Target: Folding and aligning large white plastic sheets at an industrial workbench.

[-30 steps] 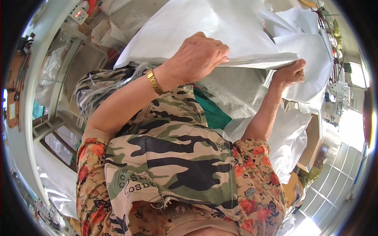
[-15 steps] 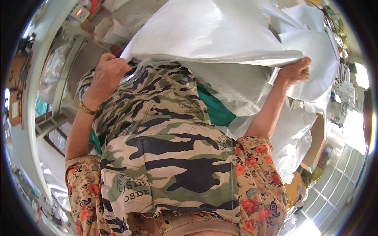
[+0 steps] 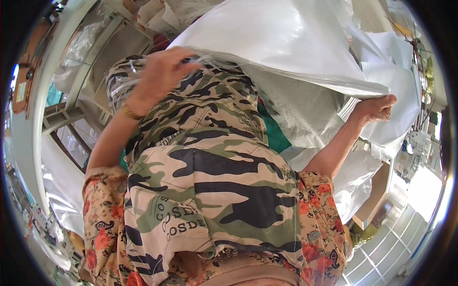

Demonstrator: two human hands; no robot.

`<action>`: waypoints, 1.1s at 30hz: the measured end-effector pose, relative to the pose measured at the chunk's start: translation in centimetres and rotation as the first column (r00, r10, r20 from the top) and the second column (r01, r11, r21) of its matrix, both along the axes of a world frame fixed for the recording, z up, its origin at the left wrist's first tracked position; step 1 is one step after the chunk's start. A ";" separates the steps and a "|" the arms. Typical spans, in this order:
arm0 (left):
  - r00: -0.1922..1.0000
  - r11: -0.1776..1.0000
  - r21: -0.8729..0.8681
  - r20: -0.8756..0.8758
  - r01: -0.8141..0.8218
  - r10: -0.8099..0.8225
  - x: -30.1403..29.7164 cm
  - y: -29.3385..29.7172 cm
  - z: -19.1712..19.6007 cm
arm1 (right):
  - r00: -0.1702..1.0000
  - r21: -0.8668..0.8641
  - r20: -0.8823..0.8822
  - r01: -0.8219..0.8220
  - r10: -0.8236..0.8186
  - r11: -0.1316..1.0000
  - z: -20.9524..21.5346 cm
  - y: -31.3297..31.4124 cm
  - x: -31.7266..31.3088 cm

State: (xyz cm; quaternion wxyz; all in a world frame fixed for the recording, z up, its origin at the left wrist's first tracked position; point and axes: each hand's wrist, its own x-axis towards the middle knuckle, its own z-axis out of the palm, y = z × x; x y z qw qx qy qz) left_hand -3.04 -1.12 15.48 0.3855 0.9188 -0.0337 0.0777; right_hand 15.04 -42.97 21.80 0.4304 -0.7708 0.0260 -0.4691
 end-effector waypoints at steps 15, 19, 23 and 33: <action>0.919 0.867 0.436 0.186 0.241 -0.349 3.5 -6.9 -0.9 | 0.997 0.039 0.070 0.036 -0.039 0.999 0.4 0.7 0.1; 0.892 0.873 0.392 0.220 0.291 -0.396 2.5 -5.7 -1.8 | 0.999 0.016 0.036 0.032 -0.032 0.999 0.3 0.2 0.3; 0.935 0.878 0.438 0.191 0.192 -0.299 1.2 0.5 -6.1 | 0.998 0.045 0.045 0.032 -0.034 0.998 0.2 0.9 0.3; 0.990 0.865 0.485 0.000 -0.125 0.143 -6.7 13.6 -11.8 | 0.995 0.017 0.017 0.103 -0.103 0.995 0.0 -0.8 1.1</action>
